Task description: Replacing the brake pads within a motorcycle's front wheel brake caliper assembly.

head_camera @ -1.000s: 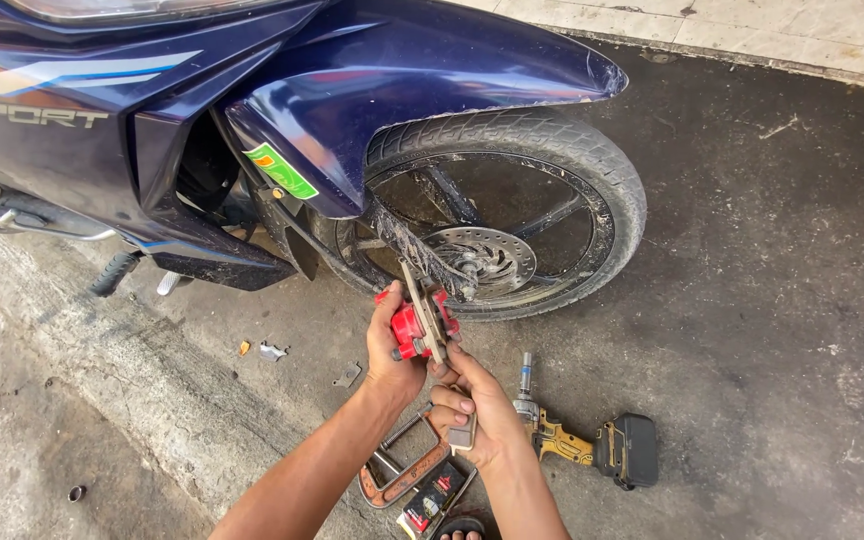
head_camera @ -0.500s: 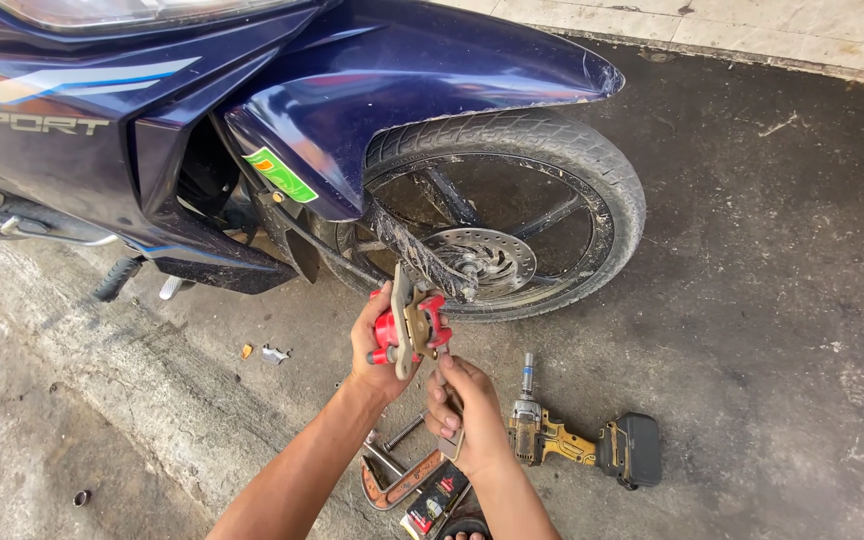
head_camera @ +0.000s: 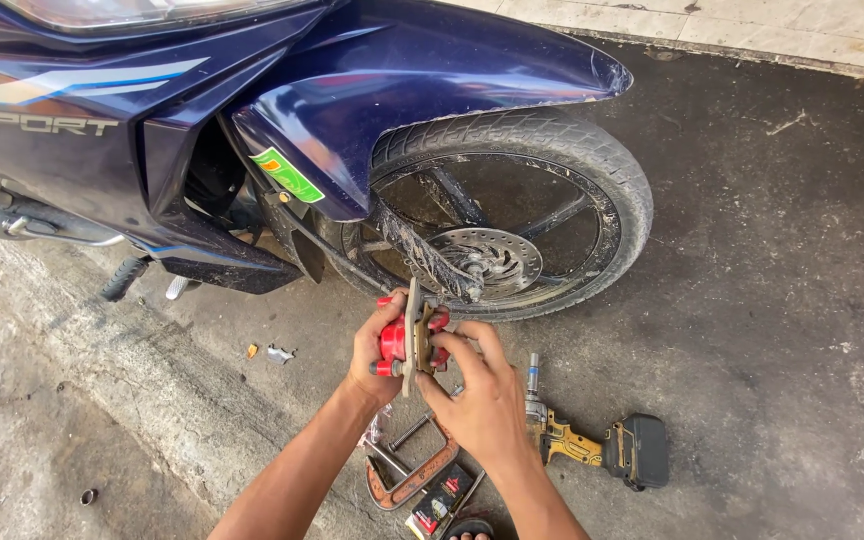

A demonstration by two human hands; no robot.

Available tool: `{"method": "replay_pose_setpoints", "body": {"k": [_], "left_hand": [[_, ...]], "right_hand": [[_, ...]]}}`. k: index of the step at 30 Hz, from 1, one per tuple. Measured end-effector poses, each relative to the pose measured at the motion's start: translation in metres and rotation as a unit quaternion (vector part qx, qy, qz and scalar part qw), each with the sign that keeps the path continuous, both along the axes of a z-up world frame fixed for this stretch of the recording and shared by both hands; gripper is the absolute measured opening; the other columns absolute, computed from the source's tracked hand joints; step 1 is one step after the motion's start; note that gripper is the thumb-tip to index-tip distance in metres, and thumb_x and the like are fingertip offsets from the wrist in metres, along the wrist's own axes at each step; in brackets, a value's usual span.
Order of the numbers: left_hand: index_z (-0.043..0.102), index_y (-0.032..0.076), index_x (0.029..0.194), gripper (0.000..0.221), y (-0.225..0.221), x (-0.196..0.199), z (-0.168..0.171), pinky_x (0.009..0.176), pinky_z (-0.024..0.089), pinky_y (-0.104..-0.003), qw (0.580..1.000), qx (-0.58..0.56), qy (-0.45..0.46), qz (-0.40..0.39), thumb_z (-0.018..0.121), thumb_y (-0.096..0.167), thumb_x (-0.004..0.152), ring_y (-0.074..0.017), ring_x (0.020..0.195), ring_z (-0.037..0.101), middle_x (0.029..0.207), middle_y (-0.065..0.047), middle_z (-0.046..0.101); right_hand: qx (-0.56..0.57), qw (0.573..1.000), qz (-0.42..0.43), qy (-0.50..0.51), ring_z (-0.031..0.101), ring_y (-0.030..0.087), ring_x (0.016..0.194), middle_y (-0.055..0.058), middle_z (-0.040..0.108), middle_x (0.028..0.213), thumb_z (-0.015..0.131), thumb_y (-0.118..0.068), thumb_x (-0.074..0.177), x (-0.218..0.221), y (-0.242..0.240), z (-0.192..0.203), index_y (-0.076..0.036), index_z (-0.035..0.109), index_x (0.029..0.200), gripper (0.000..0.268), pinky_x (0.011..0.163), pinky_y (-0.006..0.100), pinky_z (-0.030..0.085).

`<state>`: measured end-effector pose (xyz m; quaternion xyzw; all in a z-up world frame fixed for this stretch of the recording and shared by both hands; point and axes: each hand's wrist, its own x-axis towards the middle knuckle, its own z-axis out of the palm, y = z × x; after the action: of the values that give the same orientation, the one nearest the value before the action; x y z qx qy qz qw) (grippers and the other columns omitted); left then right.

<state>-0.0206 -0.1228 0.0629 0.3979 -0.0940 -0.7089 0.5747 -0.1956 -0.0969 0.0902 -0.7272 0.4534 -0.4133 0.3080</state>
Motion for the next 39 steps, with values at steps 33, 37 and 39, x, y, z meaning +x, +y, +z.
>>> {"method": "replay_pose_setpoints", "body": {"k": [33, 37, 39], "left_hand": [[0.056, 0.009, 0.106, 0.038, -0.011, -0.003, -0.026, 0.054, 0.061, -0.048, 0.992, -0.043, -0.110, 0.035, 0.058, 0.046, 0.098, -0.0332, 0.071, 0.072, 0.090, -0.023, 0.072], [0.053, 0.006, 0.111, 0.039, -0.005, 0.002, -0.007, 0.058, 0.063, -0.045, 0.989, -0.078, -0.120, -0.020, 0.053, 0.044, 0.101, -0.0315, 0.069, 0.072, 0.098, -0.026, 0.072], [0.052, 0.010, 0.114, 0.037, -0.001, 0.006, 0.000, 0.054, 0.063, -0.052, 0.990, -0.101, -0.080, -0.061, 0.050, 0.046, 0.103, -0.0370, 0.076, 0.071, 0.106, -0.029, 0.068]], "right_hand": [[0.523, 0.831, 0.155, 0.112, 0.051, 0.009, 0.062, 0.004, 0.067, 0.087, 0.055, -0.010, 0.099, -0.015, -0.003, -0.176, -0.007, 0.073, 0.105, 0.019, 0.057, 0.019, 0.044], [0.414, 0.878, 0.177, 0.160, 0.049, 0.022, 0.139, 0.006, 0.056, 0.148, 0.070, -0.033, 0.095, -0.008, -0.004, -0.171, -0.022, 0.063, 0.135, 0.043, 0.121, 0.050, 0.037], [0.312, 0.945, 0.083, -0.050, 0.047, 0.008, 0.056, 0.001, 0.066, 0.142, 0.060, -0.038, 0.096, -0.006, -0.031, -0.159, -0.021, 0.069, 0.130, 0.039, 0.062, 0.024, 0.049]]}}
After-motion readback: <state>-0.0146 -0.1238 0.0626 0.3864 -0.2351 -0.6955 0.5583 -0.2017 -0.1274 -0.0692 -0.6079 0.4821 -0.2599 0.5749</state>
